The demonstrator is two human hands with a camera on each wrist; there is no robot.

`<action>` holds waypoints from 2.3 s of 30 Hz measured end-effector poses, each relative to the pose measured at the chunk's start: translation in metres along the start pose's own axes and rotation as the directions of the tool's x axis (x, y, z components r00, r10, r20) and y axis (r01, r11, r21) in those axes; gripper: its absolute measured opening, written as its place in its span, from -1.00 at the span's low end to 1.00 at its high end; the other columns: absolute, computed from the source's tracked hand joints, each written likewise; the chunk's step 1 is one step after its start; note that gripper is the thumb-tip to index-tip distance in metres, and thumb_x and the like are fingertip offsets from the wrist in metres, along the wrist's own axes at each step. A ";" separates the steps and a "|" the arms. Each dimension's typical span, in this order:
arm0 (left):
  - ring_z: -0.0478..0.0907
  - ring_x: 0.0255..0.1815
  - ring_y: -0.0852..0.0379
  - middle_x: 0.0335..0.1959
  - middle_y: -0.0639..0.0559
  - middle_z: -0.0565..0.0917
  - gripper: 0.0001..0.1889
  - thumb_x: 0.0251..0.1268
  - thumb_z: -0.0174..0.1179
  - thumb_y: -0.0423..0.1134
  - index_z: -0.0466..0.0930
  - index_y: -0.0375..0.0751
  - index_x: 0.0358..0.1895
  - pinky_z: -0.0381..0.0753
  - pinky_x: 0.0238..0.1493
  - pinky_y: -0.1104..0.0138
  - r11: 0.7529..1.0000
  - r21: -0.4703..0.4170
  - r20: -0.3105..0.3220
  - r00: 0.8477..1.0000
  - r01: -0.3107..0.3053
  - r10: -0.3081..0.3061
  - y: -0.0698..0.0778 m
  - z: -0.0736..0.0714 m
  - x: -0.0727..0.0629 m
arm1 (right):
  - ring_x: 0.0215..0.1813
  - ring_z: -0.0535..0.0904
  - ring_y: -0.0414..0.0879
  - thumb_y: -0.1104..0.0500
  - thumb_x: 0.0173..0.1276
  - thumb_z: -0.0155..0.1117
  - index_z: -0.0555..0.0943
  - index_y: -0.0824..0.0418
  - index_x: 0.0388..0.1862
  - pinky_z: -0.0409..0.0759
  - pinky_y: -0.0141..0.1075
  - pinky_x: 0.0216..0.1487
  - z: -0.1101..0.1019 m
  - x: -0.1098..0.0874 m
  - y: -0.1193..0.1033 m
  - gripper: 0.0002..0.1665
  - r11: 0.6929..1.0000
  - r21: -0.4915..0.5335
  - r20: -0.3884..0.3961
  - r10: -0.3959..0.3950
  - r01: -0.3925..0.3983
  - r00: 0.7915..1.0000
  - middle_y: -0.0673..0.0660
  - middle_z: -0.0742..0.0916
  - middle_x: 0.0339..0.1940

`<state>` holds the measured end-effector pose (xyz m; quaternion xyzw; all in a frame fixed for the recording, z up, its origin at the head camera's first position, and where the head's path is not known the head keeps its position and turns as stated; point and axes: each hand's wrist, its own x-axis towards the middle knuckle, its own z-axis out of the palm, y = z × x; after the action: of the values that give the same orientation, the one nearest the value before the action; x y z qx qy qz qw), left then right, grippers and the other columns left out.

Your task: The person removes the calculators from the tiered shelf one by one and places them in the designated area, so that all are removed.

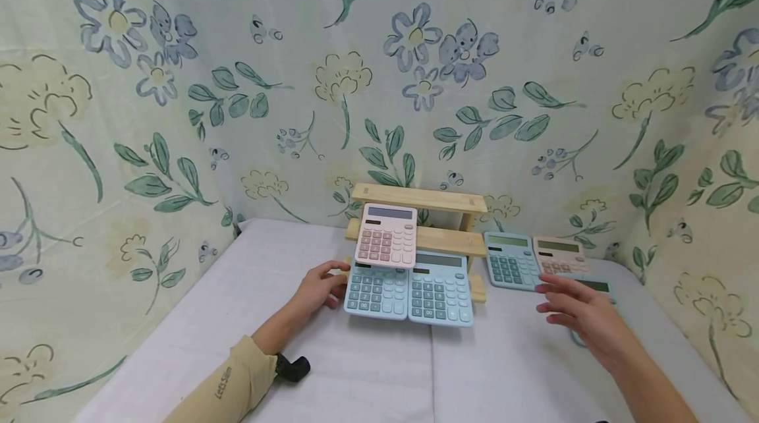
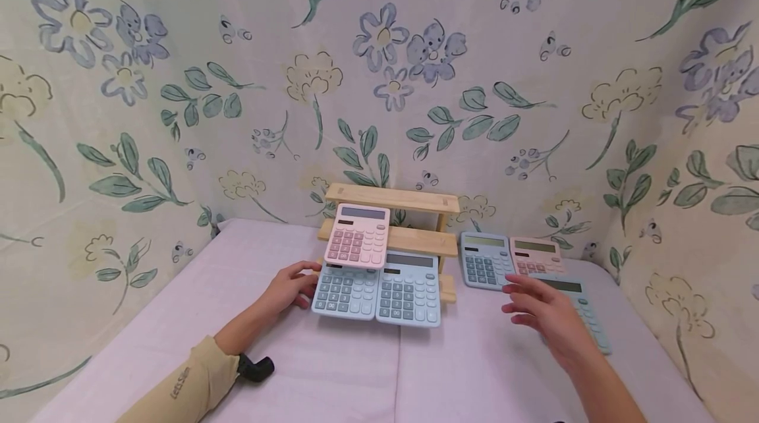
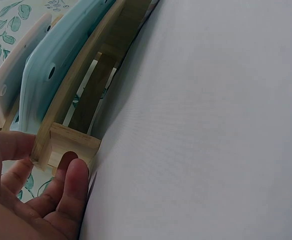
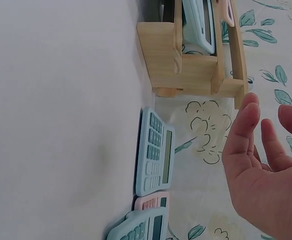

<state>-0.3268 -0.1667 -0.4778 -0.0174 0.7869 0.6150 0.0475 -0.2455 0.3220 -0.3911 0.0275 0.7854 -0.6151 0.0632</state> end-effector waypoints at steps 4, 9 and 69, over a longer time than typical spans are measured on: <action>0.65 -0.36 0.05 -0.27 -0.06 0.75 -0.65 0.39 0.15 -0.18 0.59 -0.07 0.20 0.61 -0.47 0.28 1.000 0.007 -0.001 1.000 -0.004 0.004 0.000 -0.001 0.000 | -0.01 0.72 -0.08 -0.01 0.54 0.16 0.37 0.14 0.49 0.68 -0.28 0.04 0.012 0.002 -0.004 -0.38 0.999 -0.015 -0.003 -0.031 0.031 1.000 -0.17 0.70 0.00; 0.65 -0.36 0.05 -0.27 -0.06 0.75 -0.65 0.40 0.14 -0.19 0.59 -0.08 0.21 0.60 -0.48 0.29 1.000 0.014 -0.004 1.000 -0.006 0.006 0.002 -0.002 -0.002 | -0.01 0.71 -0.07 -0.03 0.54 0.15 0.30 0.22 0.52 0.68 -0.26 0.05 0.029 0.006 -0.010 -0.32 0.997 -0.035 0.010 -0.065 0.066 0.998 0.01 0.67 0.16; 0.64 -0.35 0.06 -0.27 -0.06 0.74 -0.66 0.41 0.15 -0.17 0.59 -0.07 0.20 0.62 -0.46 0.28 1.000 0.006 -0.001 1.000 0.016 -0.016 -0.001 0.000 -0.001 | -0.06 0.70 0.07 0.27 0.41 0.19 0.50 0.06 0.39 0.68 -0.25 -0.09 0.196 0.066 -0.064 -0.44 0.985 0.169 -0.013 0.023 -0.020 1.000 0.24 0.59 0.21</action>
<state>-0.3253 -0.1671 -0.4785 -0.0238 0.7886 0.6122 0.0520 -0.3058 0.1143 -0.3844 0.0456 0.7305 -0.6786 0.0615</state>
